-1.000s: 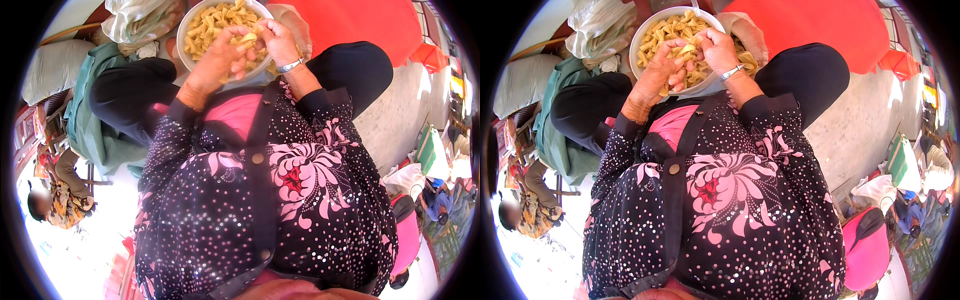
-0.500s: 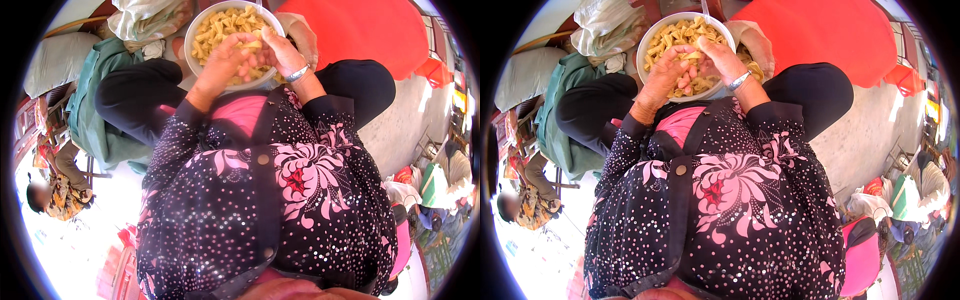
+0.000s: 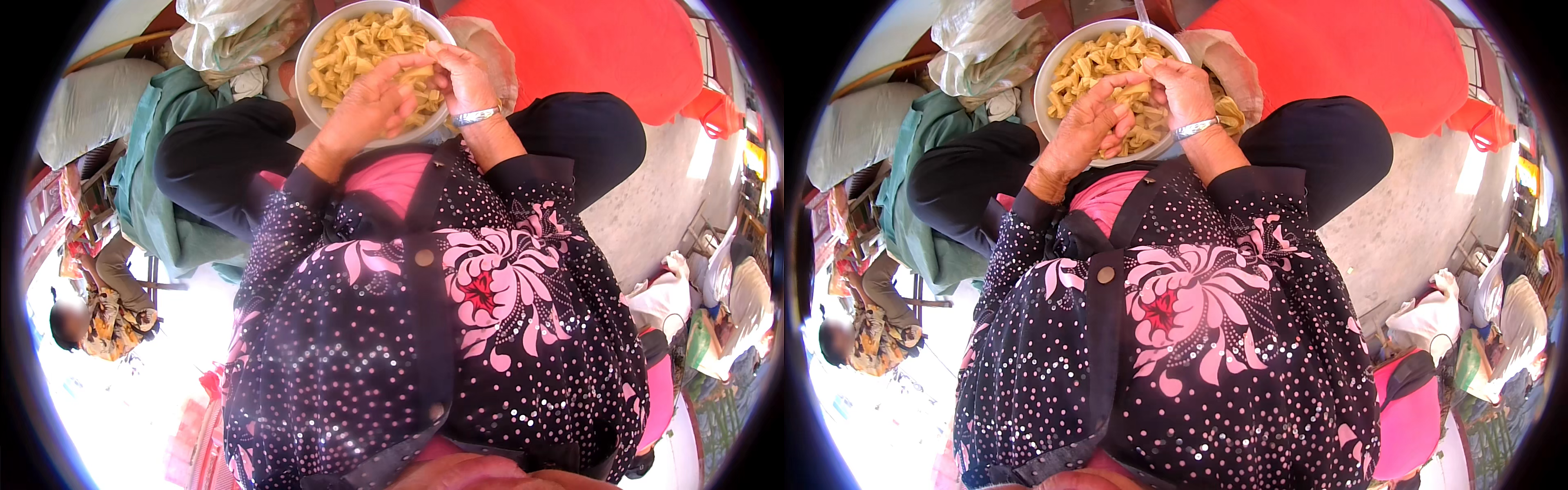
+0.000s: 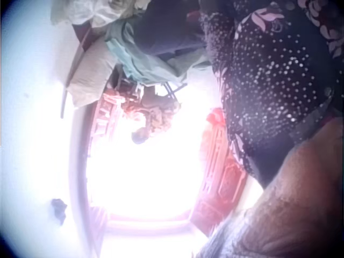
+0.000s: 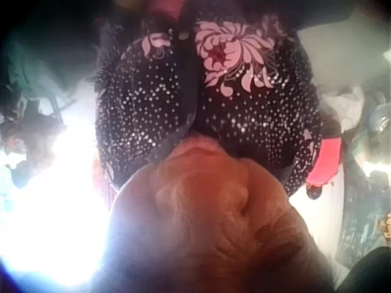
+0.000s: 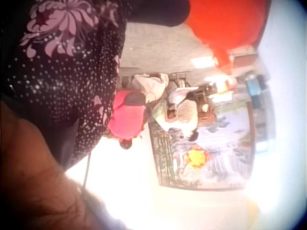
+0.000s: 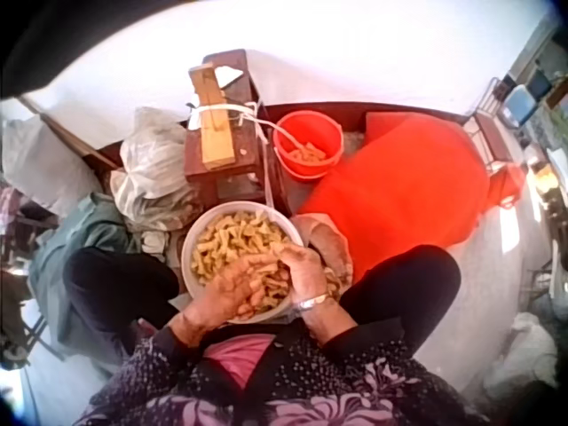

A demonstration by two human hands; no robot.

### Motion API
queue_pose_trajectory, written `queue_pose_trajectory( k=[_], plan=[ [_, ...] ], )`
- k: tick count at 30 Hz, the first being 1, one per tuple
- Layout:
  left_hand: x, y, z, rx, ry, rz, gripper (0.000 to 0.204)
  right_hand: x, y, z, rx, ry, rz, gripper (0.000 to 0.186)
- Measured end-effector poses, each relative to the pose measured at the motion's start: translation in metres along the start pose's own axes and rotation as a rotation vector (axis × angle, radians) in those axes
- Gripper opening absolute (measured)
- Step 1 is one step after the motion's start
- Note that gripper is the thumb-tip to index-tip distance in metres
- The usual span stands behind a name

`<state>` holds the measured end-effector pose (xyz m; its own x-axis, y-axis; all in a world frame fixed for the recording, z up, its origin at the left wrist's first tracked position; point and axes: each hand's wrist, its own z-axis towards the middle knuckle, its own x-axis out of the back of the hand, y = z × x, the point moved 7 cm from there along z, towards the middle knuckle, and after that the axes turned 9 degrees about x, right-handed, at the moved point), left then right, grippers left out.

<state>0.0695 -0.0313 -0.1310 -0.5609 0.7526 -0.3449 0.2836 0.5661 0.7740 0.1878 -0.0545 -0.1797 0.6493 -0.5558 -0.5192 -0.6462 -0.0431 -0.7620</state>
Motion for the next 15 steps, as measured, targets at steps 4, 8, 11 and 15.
queue_pose_trajectory(
  k=[4, 8, 11, 15],
  plan=[
    [-0.004, 0.009, -0.004, -0.051, 0.034, 0.076, 0.046, 0.003, 0.006, 0.006, 0.018, -0.101, -0.009, 0.023],
    [0.005, 0.012, -0.005, -0.019, 0.129, 0.065, 0.05, -0.018, -0.01, 0.0, 0.076, -0.311, -0.299, 0.033],
    [0.0, 0.016, -0.003, -0.011, 0.13, 0.054, 0.05, -0.03, -0.002, -0.014, -0.055, -0.495, -0.418, 0.042],
    [0.01, 0.002, -0.002, 0.0, 0.183, -0.063, 0.048, -0.031, 0.0, -0.017, -0.042, -0.531, -0.443, 0.026]
  ],
)
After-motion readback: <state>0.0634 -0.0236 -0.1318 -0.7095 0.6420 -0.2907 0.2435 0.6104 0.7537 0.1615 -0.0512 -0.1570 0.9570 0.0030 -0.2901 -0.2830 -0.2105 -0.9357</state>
